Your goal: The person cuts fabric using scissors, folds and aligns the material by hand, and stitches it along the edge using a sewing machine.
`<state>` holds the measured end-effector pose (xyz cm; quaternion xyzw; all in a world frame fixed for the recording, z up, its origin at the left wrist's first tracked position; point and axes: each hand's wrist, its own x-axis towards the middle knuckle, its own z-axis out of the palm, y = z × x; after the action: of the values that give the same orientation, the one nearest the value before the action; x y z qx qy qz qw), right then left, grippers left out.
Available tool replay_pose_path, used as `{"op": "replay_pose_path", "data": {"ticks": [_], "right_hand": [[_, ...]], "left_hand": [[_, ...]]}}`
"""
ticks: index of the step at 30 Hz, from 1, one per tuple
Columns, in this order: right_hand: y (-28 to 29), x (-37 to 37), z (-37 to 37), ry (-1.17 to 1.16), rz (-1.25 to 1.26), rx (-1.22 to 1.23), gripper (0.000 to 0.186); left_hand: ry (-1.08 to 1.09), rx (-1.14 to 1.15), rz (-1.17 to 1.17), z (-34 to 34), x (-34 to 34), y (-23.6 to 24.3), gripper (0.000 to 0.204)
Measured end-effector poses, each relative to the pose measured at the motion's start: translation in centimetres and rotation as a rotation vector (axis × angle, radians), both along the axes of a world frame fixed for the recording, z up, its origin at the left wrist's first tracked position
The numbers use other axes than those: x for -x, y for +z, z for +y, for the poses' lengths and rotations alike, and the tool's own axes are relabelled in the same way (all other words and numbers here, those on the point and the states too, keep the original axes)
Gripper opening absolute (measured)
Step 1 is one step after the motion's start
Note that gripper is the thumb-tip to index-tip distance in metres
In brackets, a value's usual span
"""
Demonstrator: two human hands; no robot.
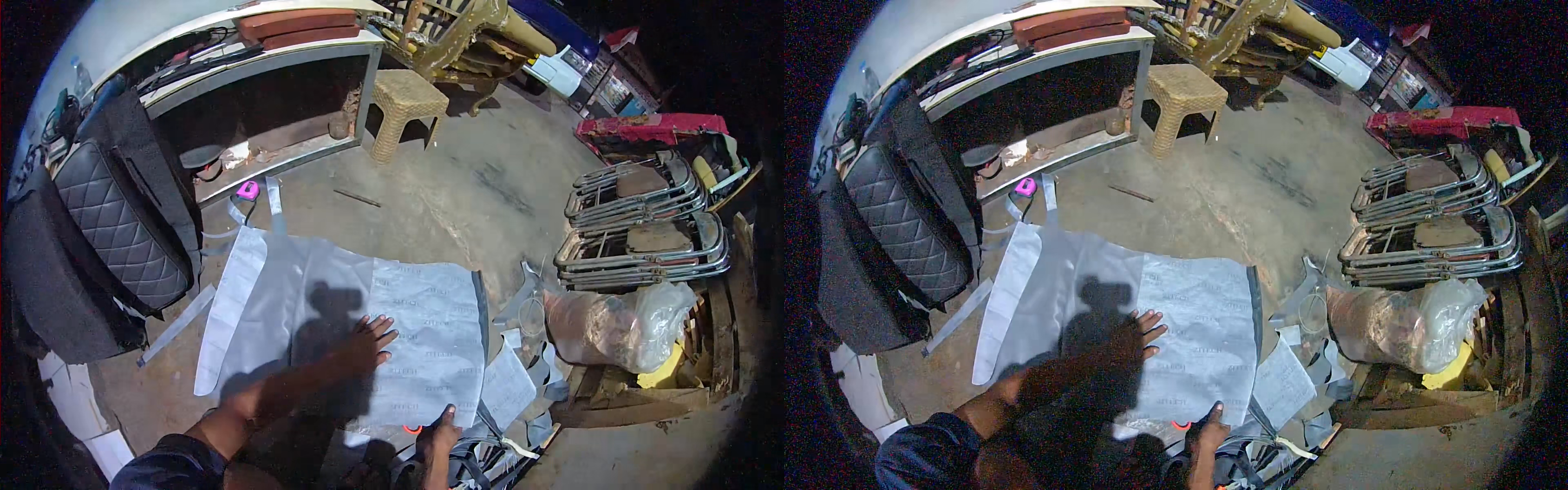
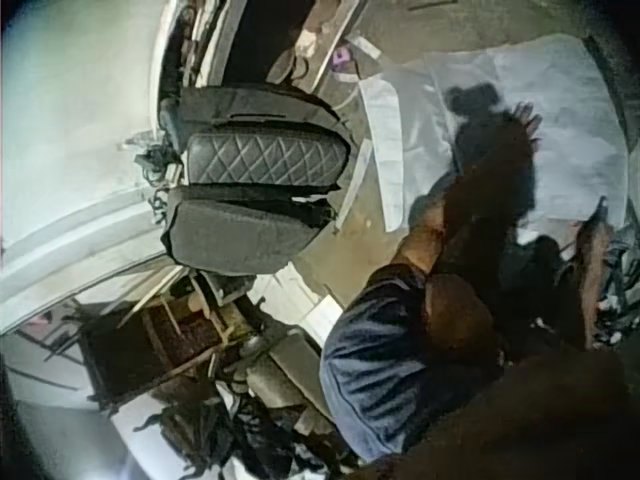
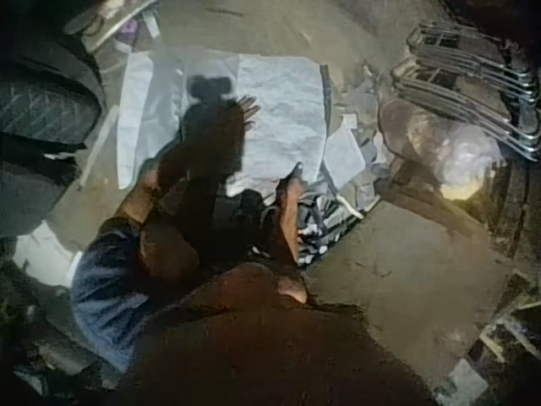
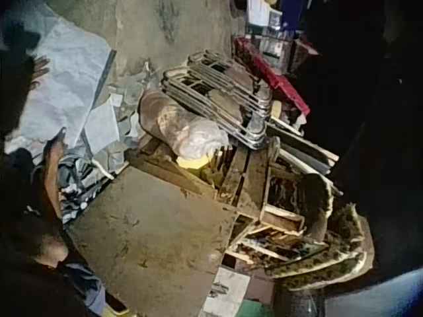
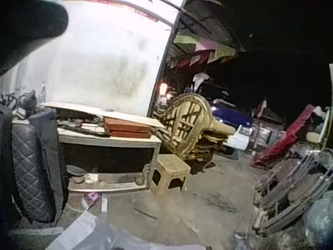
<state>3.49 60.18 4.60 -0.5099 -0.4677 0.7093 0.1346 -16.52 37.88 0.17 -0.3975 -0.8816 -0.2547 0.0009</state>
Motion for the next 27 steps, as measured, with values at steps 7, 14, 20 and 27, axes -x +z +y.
{"op": "replay_pose_path", "data": {"ticks": [7, 14, 20, 27], "right_hand": [[1.3, 0.9, 0.3, -0.038, -0.029, -0.074, 0.049], [-2.7, -1.3, 2.4, 0.031, 0.125, -0.069, 0.058], [1.2, -2.5, -1.8, 0.000, 0.066, 0.093, 0.041], [-0.7, -4.8, -6.0, 0.130, 0.011, 0.098, 0.018]], "left_hand": [[-0.007, -0.036, 0.022, 0.5, 0.2, 0.4, 0.059], [-0.044, -0.032, -0.064, 0.3, 0.6, 0.3, 0.061], [-0.060, 0.031, -0.024, 0.3, 0.8, 1.7, 0.062], [-0.053, 0.055, 0.016, 0.7, 0.9, 1.9, 0.063]]}}
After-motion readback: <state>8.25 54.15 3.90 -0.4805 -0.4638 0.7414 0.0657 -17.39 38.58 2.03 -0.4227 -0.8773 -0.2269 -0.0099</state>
